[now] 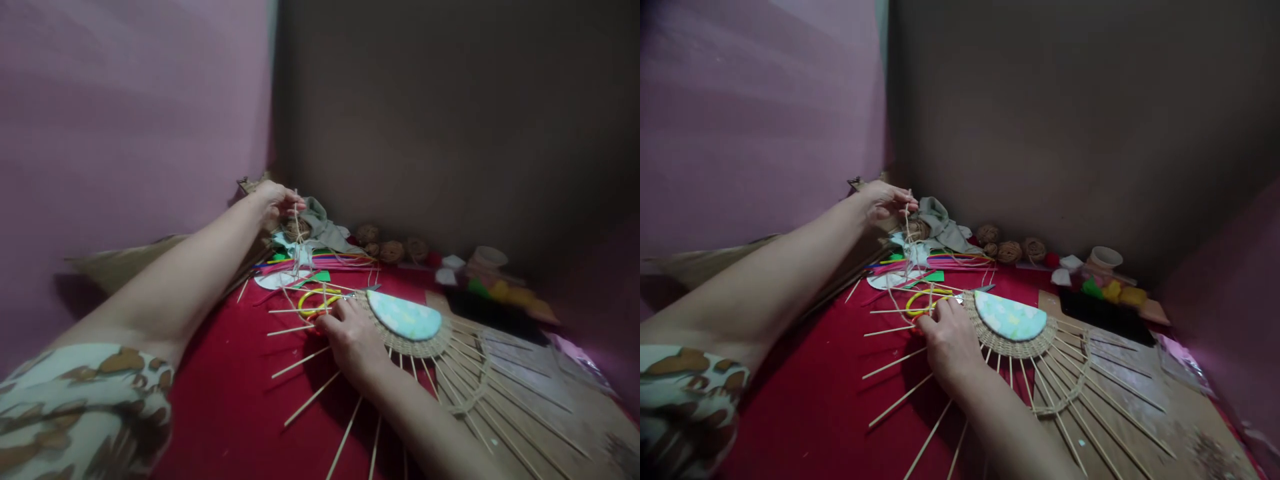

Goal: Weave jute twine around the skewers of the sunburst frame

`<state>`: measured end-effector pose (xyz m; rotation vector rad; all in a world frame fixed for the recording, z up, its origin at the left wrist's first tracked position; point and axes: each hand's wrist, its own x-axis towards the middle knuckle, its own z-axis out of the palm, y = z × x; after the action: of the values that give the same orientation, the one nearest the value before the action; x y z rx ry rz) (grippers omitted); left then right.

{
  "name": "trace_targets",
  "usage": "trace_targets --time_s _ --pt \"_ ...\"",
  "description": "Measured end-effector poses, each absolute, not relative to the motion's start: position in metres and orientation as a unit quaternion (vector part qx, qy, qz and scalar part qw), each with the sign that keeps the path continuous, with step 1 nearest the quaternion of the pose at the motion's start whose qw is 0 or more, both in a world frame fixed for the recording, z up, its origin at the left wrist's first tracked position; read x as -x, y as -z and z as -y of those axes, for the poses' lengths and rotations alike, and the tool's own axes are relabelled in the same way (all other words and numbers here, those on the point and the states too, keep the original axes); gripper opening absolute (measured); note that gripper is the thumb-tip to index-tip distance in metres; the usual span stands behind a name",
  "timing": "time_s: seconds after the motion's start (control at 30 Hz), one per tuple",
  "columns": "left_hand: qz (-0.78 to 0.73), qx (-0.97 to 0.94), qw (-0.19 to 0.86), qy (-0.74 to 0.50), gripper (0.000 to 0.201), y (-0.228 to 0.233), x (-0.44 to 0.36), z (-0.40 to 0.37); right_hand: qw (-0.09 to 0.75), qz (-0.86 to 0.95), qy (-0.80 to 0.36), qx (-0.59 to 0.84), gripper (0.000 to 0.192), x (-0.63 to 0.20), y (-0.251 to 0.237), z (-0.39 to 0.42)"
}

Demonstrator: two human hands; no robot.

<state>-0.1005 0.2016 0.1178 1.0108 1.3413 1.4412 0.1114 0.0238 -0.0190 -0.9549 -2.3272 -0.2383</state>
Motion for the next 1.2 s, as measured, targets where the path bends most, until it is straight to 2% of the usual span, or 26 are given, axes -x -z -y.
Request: trace_targets --time_s 0.1,0.27,0.37,0.43,0.53,0.6,0.63,0.73,0.8,0.93,1.2 --pt "-0.590 -0.434 0.354 -0.582 0.015 -0.121 0.103 -0.216 0.302 0.876 0.092 0.365 0.007 -0.113 0.017 -0.025" --pt "-0.637 -0.483 0.149 -0.582 0.031 -0.133 0.119 -0.238 0.315 0.866 0.110 0.372 0.011 -0.117 0.010 -0.026" --pt "-0.667 -0.571 0.004 -0.478 0.037 -0.139 0.132 -0.245 0.322 0.865 0.104 0.371 0.015 -0.120 0.005 -0.027" --pt "-0.661 -0.648 -0.037 -0.375 0.036 -0.138 0.135 -0.245 0.327 0.863 0.103 0.372 0.020 -0.123 0.003 -0.029" --pt "-0.622 -0.719 -0.017 -0.310 0.020 -0.129 0.127 -0.240 0.329 0.860 0.103 0.375 0.024 -0.125 0.003 -0.031" --pt "-0.598 -0.747 0.035 -0.288 0.007 -0.120 0.115 -0.232 0.326 0.862 0.100 0.376 0.024 -0.126 0.005 -0.032" --pt "-0.582 -0.764 0.090 -0.262 0.003 -0.116 0.109 -0.225 0.325 0.863 0.098 0.375 0.024 -0.126 0.005 -0.032" --pt "-0.489 -0.781 0.370 -0.120 0.008 -0.104 0.096 -0.202 0.322 0.865 0.098 0.372 0.025 -0.126 0.006 -0.031" --pt "-0.457 -0.763 0.453 -0.060 0.010 -0.100 0.096 -0.189 0.323 0.864 0.100 0.372 0.025 -0.127 0.006 -0.031" --pt "-0.472 -0.746 0.466 -0.054 0.007 -0.097 0.112 -0.178 0.330 0.863 0.093 0.371 0.024 -0.130 0.006 -0.035" --pt "-0.539 -0.686 0.427 -0.238 0.013 -0.094 0.143 -0.192 0.328 0.854 0.125 0.384 0.025 -0.138 0.001 -0.039"
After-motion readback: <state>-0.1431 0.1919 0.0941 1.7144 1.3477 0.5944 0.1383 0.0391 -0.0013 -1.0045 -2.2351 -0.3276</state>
